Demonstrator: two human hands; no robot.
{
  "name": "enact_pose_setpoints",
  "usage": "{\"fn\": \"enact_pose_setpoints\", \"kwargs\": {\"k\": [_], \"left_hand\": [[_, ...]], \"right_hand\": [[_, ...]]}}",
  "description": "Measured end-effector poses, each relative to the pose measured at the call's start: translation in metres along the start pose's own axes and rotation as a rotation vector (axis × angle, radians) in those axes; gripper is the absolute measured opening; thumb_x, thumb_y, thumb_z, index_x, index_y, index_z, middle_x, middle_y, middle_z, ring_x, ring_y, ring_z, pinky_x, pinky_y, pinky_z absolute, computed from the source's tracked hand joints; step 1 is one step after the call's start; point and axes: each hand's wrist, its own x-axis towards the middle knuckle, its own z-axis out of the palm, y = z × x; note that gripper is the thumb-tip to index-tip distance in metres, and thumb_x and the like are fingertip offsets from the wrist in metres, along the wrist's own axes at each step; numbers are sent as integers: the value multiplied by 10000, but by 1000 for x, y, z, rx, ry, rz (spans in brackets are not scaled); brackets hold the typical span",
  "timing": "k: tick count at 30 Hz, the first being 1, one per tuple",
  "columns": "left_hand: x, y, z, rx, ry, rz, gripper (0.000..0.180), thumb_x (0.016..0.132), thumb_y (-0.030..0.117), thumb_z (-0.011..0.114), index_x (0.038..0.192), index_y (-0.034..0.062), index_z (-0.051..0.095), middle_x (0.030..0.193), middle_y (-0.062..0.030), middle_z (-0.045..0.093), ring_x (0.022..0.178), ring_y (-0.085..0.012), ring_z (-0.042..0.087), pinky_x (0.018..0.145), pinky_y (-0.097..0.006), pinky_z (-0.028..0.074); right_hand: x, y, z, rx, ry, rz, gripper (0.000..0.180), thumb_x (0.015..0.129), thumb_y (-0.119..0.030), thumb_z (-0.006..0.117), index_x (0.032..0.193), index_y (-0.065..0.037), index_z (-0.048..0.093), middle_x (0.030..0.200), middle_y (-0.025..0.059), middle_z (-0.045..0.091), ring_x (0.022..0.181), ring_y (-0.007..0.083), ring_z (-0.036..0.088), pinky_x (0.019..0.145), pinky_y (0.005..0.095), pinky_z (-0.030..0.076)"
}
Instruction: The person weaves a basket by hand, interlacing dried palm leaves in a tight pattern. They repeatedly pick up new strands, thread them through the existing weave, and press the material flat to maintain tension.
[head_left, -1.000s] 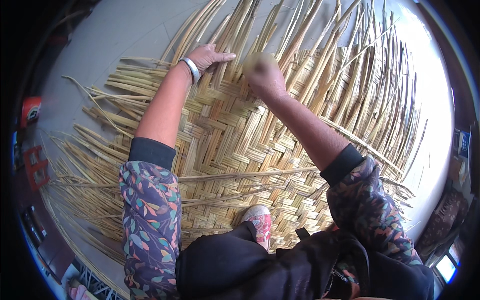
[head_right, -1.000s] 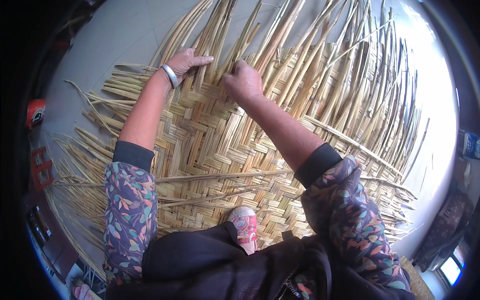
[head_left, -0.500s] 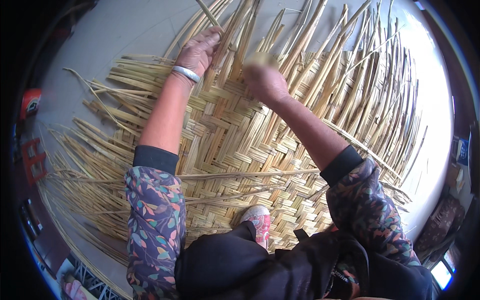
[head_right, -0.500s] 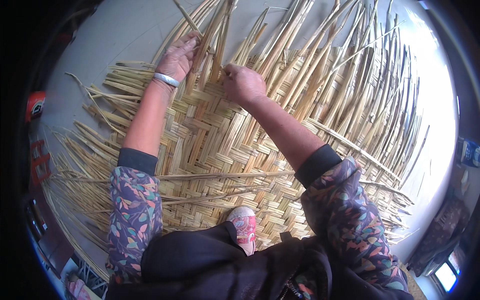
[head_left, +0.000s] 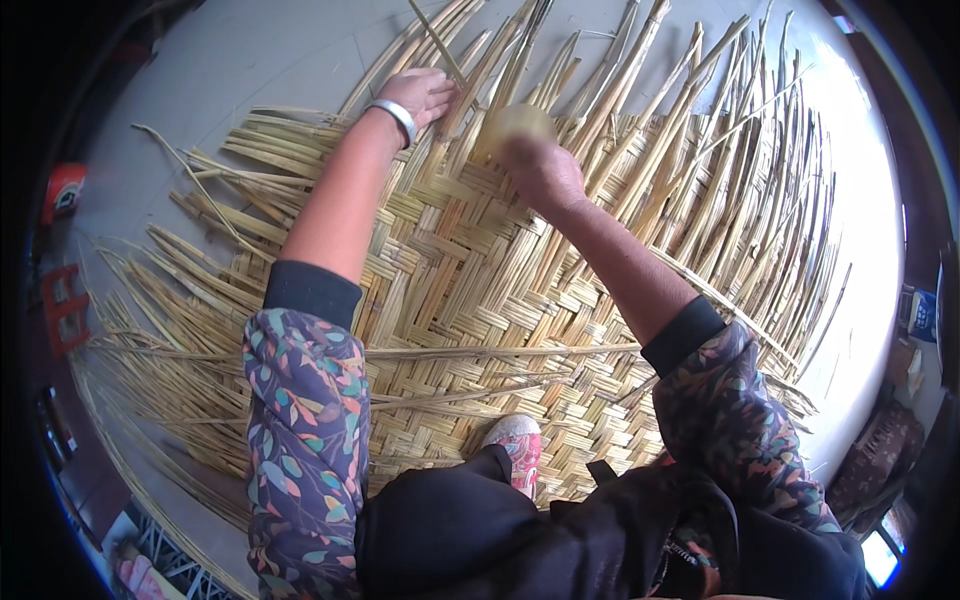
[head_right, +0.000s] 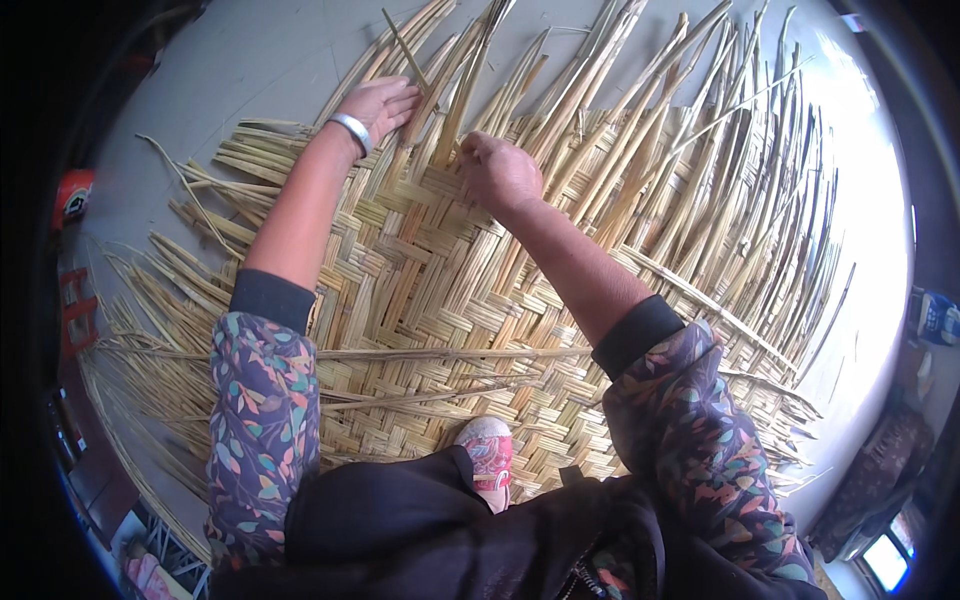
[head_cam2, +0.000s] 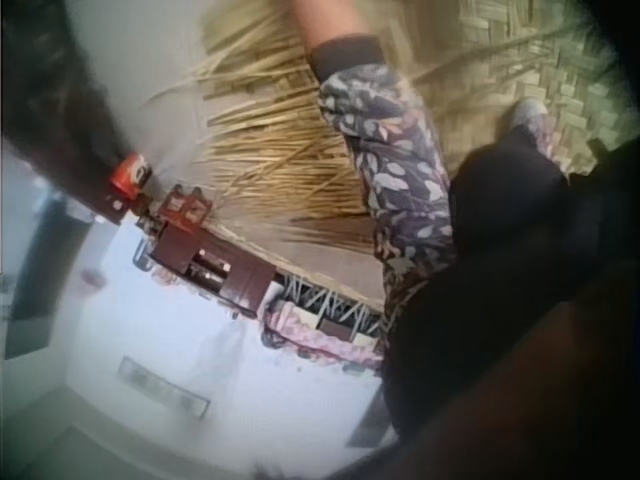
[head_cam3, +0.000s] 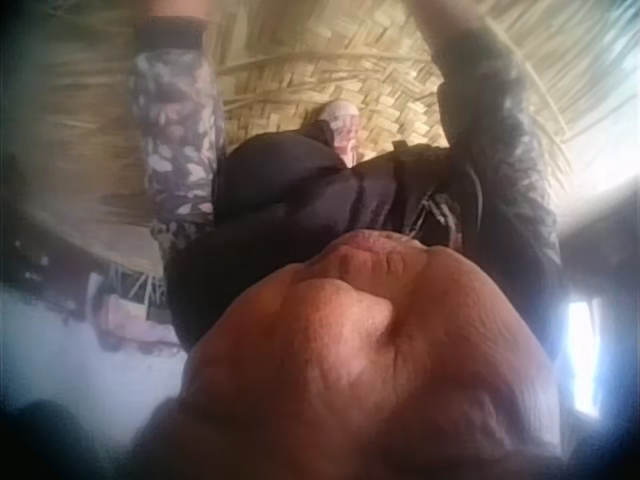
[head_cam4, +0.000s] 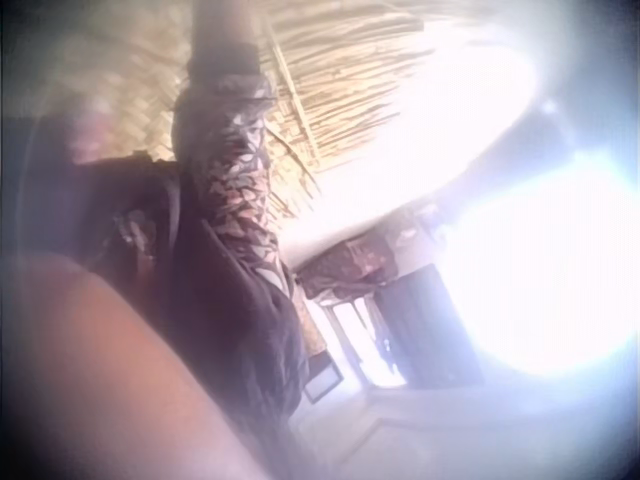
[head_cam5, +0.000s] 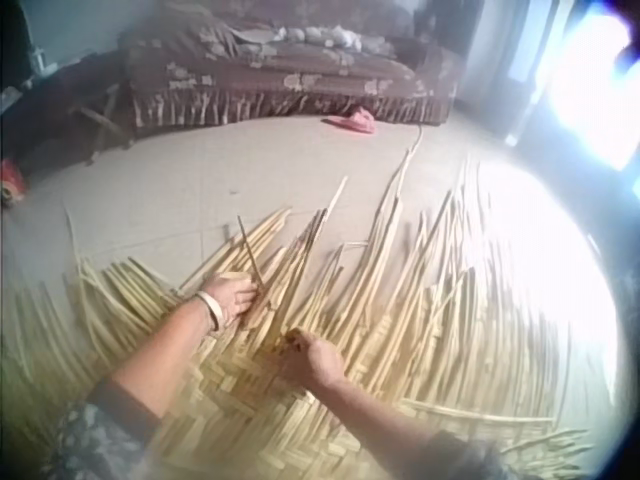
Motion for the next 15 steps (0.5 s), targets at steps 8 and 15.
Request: {"fn": "enact_pose_setpoints", "kwargs": {"k": [8,15], "left_hand": [[13,-2,-19,91,45,94,207,833,129,652,1017,52,598,850,-39,639,740,-116,613,545,-198,504],[-40,-6,-22,619,472,238,132,770,103,688,867,22,649,744,-82,670,585,-108,633,475,-219,510]], "right_hand": [[-1,5,9,69,60,-74,210,874,-313,582,1007,-156,624,932,57,659,854,194,636,753,336,498],[-12,-1,12,-328,50,-261,152,882,-187,535,1029,-168,571,942,60,513,756,213,605,616,347,533]]}}
